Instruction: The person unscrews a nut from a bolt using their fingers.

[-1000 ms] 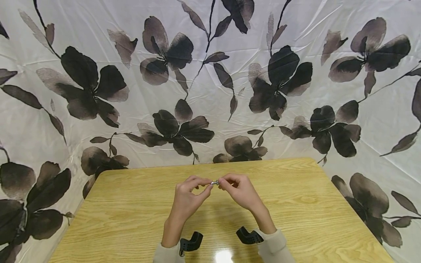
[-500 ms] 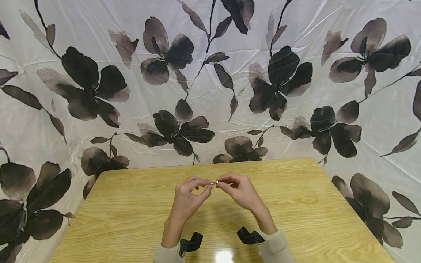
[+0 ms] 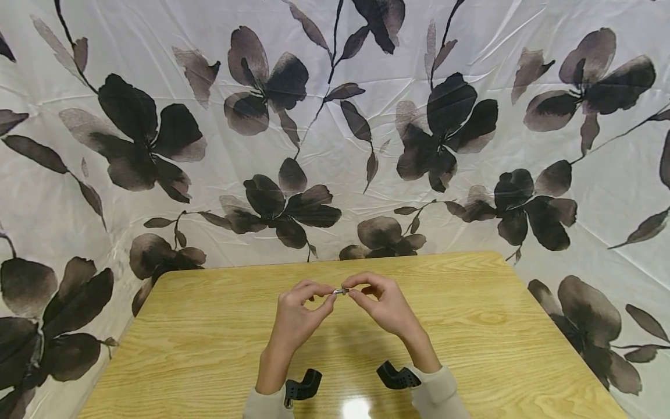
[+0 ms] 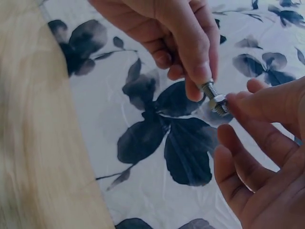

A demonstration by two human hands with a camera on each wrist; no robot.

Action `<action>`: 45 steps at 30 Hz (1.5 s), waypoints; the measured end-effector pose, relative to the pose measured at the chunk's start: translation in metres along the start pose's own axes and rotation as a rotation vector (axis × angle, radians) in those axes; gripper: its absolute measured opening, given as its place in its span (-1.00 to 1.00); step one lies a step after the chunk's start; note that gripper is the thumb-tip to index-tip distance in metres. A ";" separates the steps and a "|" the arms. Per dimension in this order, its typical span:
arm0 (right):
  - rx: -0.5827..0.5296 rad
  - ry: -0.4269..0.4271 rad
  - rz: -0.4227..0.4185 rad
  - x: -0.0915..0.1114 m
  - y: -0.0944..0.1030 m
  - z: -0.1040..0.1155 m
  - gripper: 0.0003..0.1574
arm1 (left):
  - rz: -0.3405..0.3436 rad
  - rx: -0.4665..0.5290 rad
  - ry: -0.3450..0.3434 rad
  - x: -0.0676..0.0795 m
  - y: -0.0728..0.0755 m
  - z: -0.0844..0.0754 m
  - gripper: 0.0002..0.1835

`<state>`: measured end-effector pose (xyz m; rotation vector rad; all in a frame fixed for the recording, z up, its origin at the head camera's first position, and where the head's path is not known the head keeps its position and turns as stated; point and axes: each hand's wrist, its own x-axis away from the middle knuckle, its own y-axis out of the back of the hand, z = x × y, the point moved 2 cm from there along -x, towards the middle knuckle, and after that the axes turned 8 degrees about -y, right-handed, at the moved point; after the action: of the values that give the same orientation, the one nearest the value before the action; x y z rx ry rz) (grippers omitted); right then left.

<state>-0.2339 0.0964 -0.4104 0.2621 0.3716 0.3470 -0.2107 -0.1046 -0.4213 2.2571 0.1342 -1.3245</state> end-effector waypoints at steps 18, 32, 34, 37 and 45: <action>0.045 -0.157 -0.016 -0.003 -0.001 -0.009 -0.68 | -0.034 0.021 -0.041 0.000 0.000 0.001 -0.79; 0.068 -0.145 0.046 -0.002 -0.001 -0.006 -0.69 | -0.021 0.005 -0.070 -0.001 -0.001 0.000 -0.80; 0.066 -0.144 0.044 -0.001 -0.001 -0.005 -0.71 | -0.018 -0.002 -0.066 0.000 -0.001 0.001 -0.81; 0.070 -0.135 0.036 -0.001 -0.001 -0.004 -0.73 | -0.016 -0.012 -0.061 0.000 -0.001 0.001 -0.82; 0.002 -0.040 0.018 0.000 -0.001 -0.002 -0.77 | -0.005 -0.019 -0.045 0.001 -0.001 0.003 -0.82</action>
<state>-0.2346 0.0958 -0.4123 0.2736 0.3300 0.3582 -0.2126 -0.1050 -0.4233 2.2107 0.1361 -1.3692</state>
